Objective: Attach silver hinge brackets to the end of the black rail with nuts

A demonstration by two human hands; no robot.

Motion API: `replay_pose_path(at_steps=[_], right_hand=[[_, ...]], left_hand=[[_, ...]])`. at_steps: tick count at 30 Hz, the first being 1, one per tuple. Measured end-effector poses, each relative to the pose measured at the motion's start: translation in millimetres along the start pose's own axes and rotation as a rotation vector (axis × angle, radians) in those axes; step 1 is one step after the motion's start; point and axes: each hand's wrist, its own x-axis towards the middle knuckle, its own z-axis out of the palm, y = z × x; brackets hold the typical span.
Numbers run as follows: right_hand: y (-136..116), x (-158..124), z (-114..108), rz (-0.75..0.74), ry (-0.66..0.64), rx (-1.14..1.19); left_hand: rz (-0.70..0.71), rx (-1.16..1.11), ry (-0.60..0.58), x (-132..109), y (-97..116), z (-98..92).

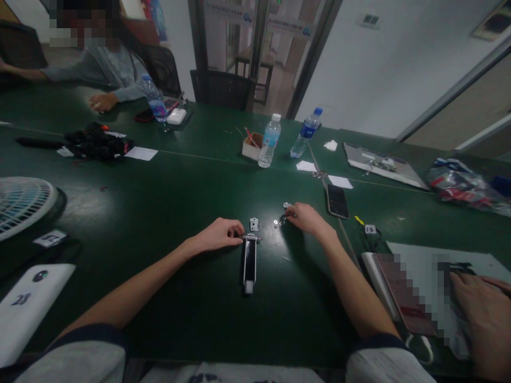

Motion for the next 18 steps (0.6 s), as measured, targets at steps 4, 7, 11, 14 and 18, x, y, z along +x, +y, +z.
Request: replay_pose_path(at_steps=[4,7,11,14,18], right_hand=[[-1.6,0.1,0.6,0.051,-0.019,0.000],[-1.2,1.1,2.2,0.113,-0.064,0.010],[-0.1,1.9,4.0,0.102,-0.155,0.029],[-0.3,-0.7,0.1,0.089,-0.161,0.036],[-7.8,-9.7,-13.4,0.070,-0.081,0.118]], left_hand=[[0.011,-0.002,0.011,0.4,-2.2,-0.6],[0.008,0.000,0.012,1.0,-4.3,-0.9],[0.001,-0.004,0.014,1.0,-7.4,-2.1],[0.015,0.015,0.024,-0.3,-8.1,-5.6],[0.029,0.057,0.105,-2.2,-6.2,-12.1]])
